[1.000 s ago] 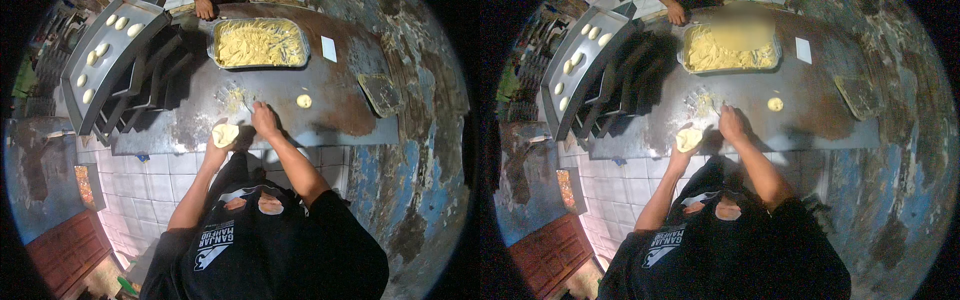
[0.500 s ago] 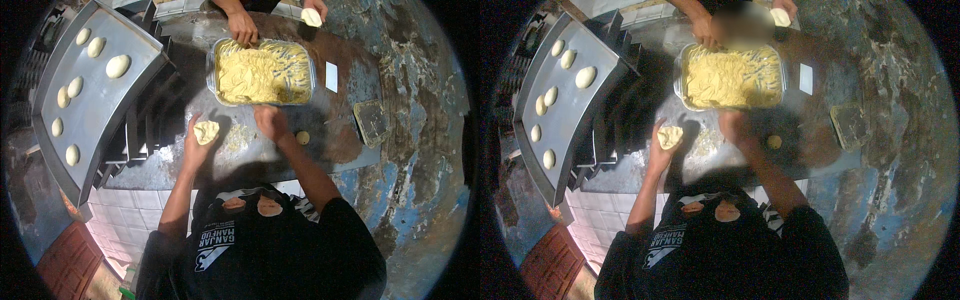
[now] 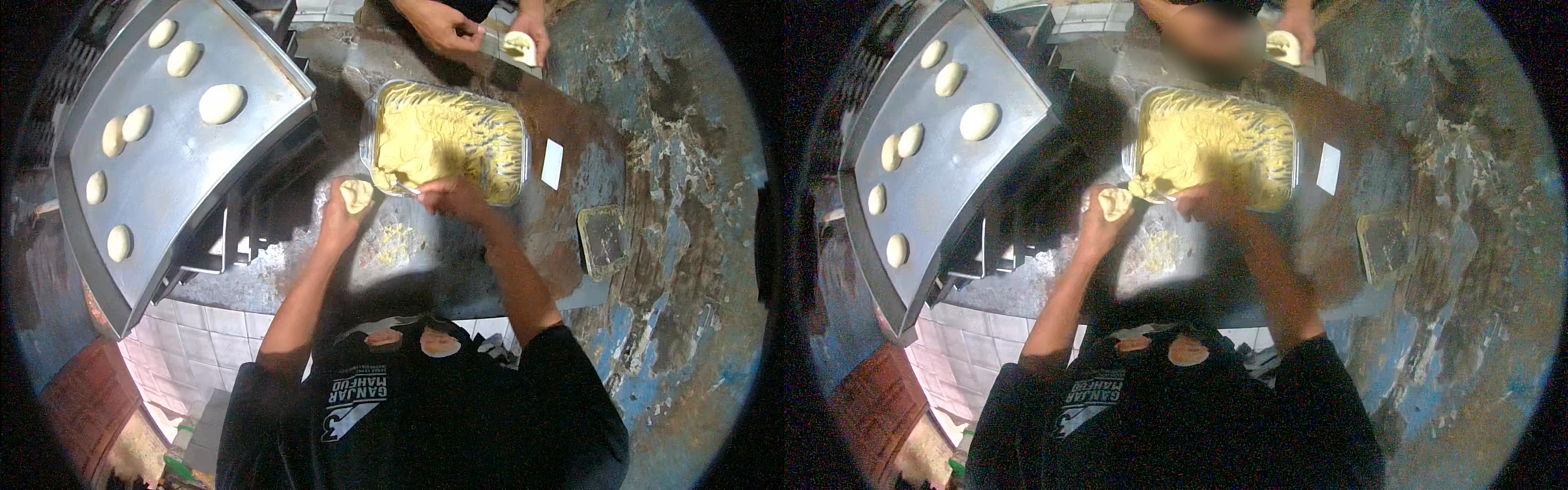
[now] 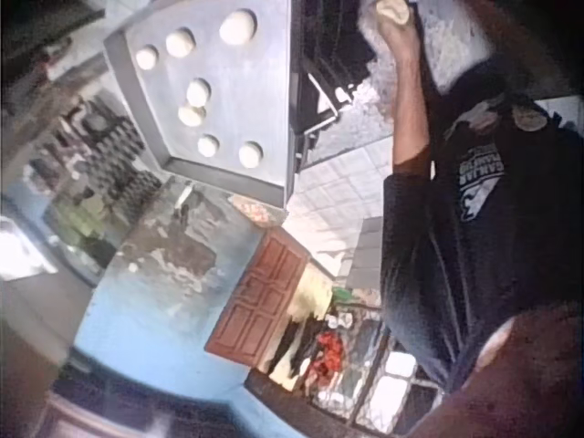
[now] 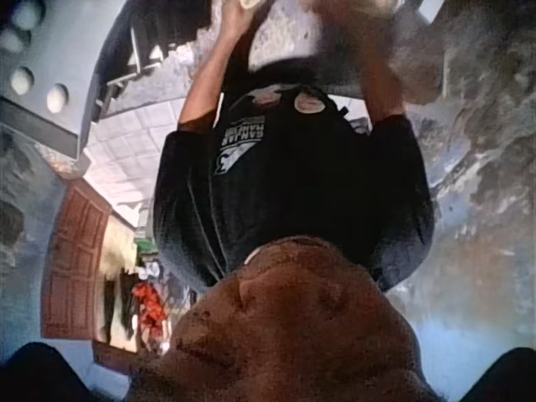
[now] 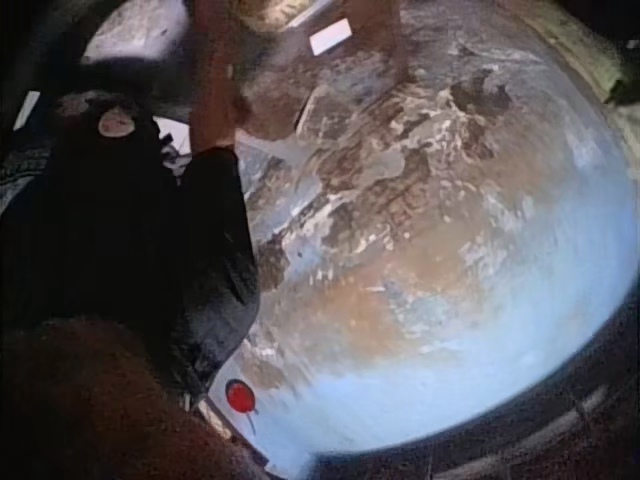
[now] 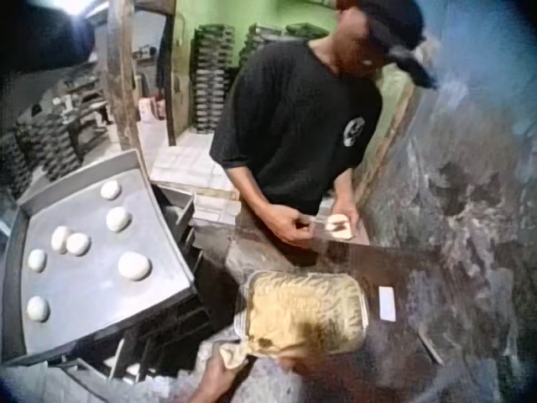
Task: The person shapes dough by hand, dips pieces into a container of filling, and places the prepared rolls onto metal baking trays, eventually stacking the trays.
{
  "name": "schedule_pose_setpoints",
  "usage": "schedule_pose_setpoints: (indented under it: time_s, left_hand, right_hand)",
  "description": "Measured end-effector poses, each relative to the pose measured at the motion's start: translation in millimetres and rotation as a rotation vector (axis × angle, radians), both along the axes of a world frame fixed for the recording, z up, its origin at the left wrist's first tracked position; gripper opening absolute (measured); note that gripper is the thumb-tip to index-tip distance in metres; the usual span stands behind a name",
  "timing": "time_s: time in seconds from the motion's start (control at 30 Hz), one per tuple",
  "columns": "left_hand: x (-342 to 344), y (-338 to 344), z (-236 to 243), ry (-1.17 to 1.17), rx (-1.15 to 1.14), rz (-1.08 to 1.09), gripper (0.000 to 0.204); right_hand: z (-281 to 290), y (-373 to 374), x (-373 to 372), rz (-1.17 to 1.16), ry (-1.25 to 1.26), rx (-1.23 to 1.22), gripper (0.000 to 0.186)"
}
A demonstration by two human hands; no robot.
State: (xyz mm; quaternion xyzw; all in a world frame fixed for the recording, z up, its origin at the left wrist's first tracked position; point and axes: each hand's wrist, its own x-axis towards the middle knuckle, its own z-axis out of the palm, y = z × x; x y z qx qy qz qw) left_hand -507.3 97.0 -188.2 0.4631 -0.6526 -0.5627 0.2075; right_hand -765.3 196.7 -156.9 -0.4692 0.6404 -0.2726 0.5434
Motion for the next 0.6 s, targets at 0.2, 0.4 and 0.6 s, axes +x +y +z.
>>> schedule_pose_setpoints:
  time_s: [0.2, 0.4, 0.6]
  left_hand:
    - [-42.9, 35.9, 24.0, 0.0, -0.227, 0.029, 0.057]
    - [25.7, 83.8, -16.2, -0.259, -0.222, 0.116, 0.031]
    - [35.6, 189.8, 26.9, 0.431, 0.143, -0.243, 0.077]
  right_hand:
    - [-10.3, 80.7, 120.6, -0.163, 0.846, -0.539, 0.023]
    - [-6.5, 166.7, 134.0, -0.056, 0.845, -0.493, 0.026]
    - [4.2, 163.3, 127.9, -0.642, -0.219, -0.296, 0.054]
